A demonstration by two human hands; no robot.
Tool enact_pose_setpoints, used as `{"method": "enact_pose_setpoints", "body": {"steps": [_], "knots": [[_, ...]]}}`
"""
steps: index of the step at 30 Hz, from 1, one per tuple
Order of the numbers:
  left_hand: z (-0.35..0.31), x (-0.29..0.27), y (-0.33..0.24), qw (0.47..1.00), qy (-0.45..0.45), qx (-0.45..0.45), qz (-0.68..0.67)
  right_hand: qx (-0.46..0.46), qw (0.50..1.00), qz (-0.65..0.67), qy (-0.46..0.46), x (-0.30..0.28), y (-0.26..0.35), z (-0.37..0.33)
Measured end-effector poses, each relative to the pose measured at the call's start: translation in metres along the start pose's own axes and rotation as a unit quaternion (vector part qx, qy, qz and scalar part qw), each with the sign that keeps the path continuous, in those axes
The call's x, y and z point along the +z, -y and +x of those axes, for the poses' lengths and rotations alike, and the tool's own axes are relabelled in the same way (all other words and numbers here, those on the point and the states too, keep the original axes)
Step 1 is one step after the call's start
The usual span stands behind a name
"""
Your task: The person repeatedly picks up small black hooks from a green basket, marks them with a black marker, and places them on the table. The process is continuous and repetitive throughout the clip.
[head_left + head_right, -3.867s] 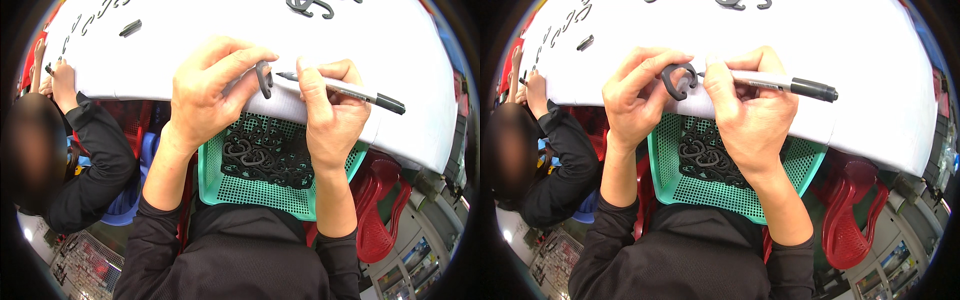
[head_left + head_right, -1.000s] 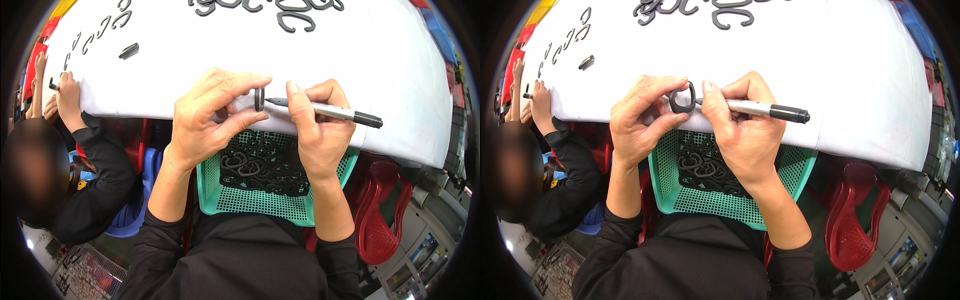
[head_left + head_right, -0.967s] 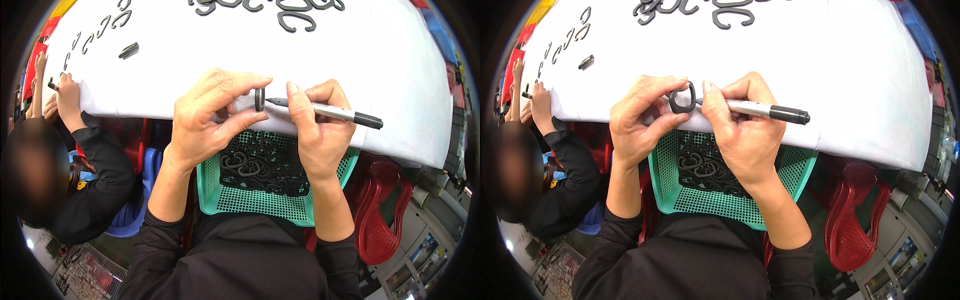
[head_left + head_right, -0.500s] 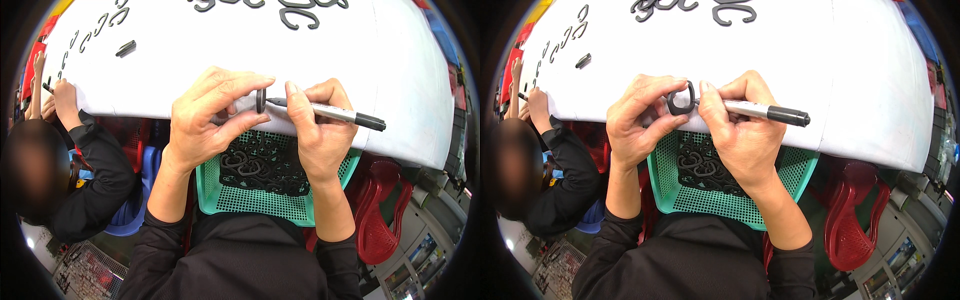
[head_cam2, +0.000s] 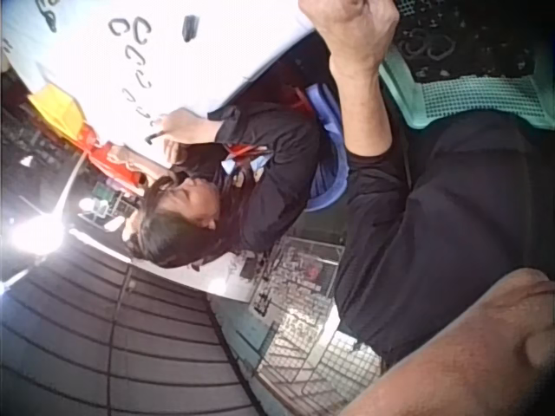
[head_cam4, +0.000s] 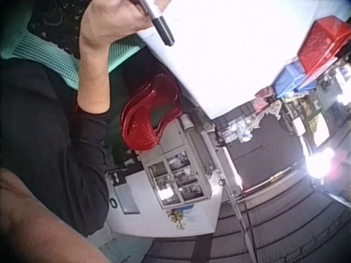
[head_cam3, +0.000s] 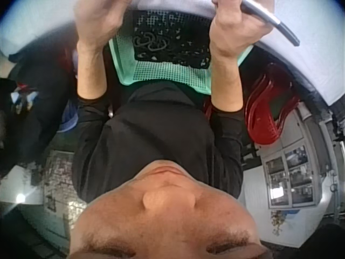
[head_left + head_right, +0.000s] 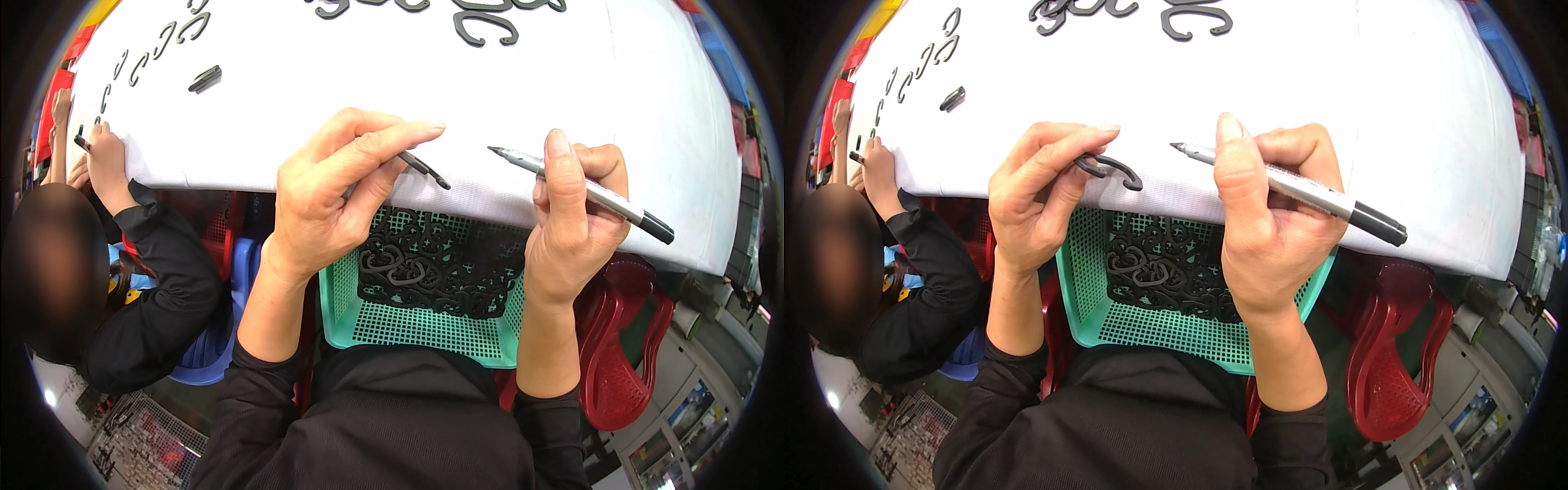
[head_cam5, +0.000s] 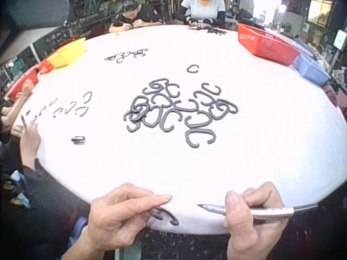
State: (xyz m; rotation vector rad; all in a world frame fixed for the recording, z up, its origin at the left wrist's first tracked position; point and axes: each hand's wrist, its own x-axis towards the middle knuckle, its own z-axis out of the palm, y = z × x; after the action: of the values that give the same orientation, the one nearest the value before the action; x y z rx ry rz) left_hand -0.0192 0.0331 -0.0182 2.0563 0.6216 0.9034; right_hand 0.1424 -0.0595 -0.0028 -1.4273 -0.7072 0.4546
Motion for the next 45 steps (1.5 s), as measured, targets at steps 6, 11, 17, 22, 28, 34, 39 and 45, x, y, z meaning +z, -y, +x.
{"method": "enact_pose_setpoints", "body": {"steps": [6, 11, 17, 22, 28, 34, 39, 45], "knots": [[-0.001, 0.003, 0.004, 0.999, -0.014, 0.029, -0.001, 0.045, 0.997, 0.016, 0.059, 0.011, 0.001, -0.009], [-0.001, 0.000, 0.005, 0.998, 0.004, 0.057, 0.014, 0.049, 0.995, 0.013, 0.086, 0.018, 0.000, -0.010], [-0.002, 0.001, 0.006, 0.998, 0.002, 0.058, 0.017, 0.041, 0.995, -0.011, 0.090, 0.019, -0.001, -0.011], [0.000, 0.004, 0.009, 0.996, -0.027, 0.078, 0.014, 0.040, 0.994, -0.029, 0.098, 0.019, -0.001, -0.011], [0.000, 0.004, 0.009, 0.997, -0.026, 0.073, 0.016, 0.034, 0.995, -0.013, 0.094, 0.019, -0.003, -0.010], [0.002, 0.001, 0.002, 0.999, 0.013, 0.030, 0.006, 0.005, 0.999, 0.045, 0.030, 0.016, -0.006, -0.008], [0.007, 0.002, -0.006, 0.999, -0.002, 0.025, -0.029, -0.117, 0.980, -0.088, 0.135, 0.024, 0.013, -0.008], [0.017, 0.005, -0.011, 0.999, -0.005, 0.046, -0.004, -0.075, 0.987, -0.106, 0.094, 0.019, 0.008, -0.005]]}}
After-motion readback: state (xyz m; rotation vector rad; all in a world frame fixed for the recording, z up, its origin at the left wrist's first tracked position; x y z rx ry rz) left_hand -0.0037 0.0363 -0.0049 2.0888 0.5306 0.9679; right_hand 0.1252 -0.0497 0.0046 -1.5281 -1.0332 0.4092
